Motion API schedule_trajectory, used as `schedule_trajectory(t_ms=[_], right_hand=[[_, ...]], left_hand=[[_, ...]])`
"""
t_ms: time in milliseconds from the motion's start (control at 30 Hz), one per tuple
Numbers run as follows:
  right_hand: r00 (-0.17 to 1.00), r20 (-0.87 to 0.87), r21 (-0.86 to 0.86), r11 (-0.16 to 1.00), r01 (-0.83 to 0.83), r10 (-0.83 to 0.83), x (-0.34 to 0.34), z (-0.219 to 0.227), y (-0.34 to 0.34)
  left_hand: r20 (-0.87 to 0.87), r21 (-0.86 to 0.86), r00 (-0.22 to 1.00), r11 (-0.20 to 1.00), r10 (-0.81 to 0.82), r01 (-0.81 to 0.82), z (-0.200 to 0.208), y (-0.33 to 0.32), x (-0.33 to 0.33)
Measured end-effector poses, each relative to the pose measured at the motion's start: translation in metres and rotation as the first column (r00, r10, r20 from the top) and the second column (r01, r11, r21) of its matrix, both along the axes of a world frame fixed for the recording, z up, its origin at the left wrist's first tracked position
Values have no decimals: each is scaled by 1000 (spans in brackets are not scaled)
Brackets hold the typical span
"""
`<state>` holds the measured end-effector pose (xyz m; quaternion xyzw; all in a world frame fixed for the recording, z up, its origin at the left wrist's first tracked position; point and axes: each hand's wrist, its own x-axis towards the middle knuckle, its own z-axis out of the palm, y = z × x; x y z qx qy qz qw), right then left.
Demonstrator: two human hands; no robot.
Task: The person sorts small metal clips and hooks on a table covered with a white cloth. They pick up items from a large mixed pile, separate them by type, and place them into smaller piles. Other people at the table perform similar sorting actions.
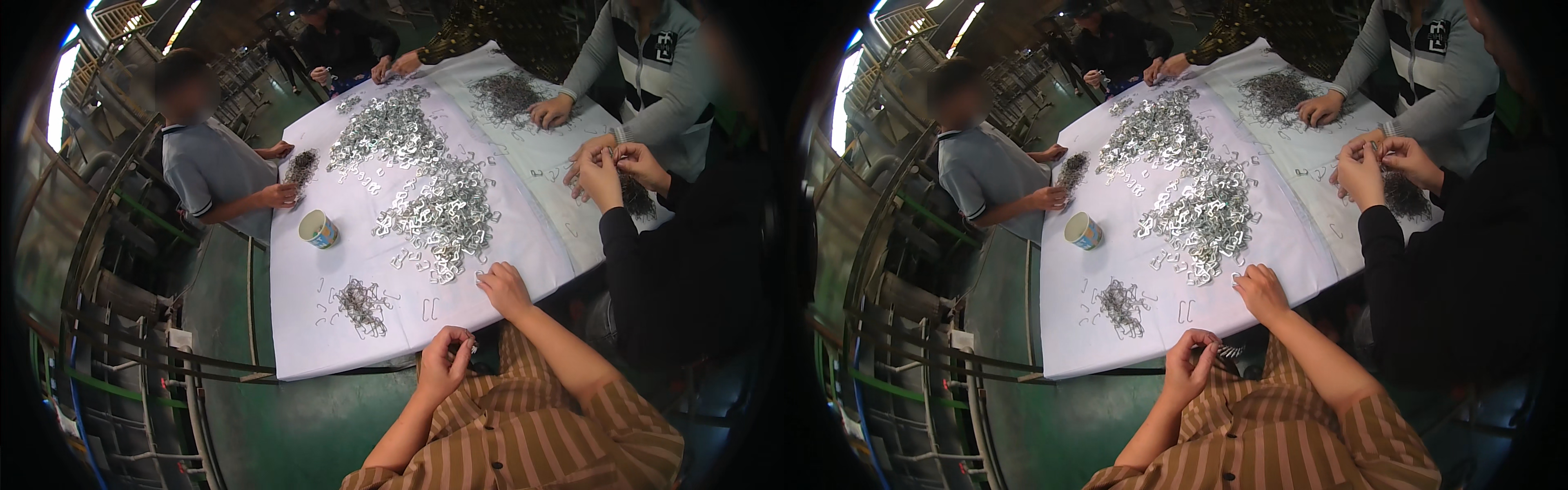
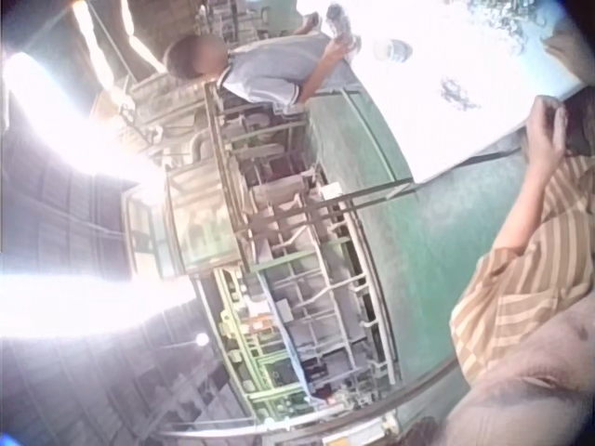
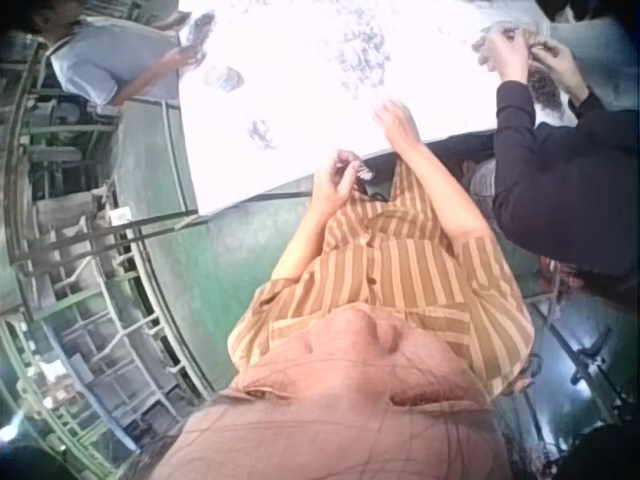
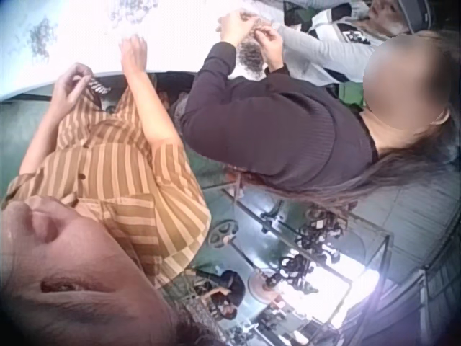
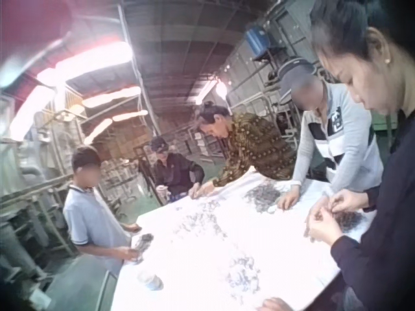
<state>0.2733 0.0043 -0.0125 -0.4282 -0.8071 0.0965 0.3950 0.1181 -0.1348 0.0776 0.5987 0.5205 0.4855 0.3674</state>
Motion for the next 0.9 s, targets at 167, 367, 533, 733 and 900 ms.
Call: schedule_trajectory(t_ms=[167,367,533,733,900], right_hand=[[998,-55,-6,1000,-11,11,1,3,-2],[1000,-28,-37,999,-10,9,3,2,-3],[999,-34,-28,1000,-8,7,2,0,-4],[998,-66,-21,1000,-3,1,3,-1,-1],[998,-69,-29,1000,-1,-1,2,2,-2]], left_hand=[[-1,-22,999,999,36,-36,3,-2,1],[59,-49,995,996,80,-77,2,-3,2],[141,-65,983,992,114,-106,-3,-3,-1],[153,-80,974,984,170,-159,-1,0,-1],[129,-81,971,978,201,-192,0,-1,1]])
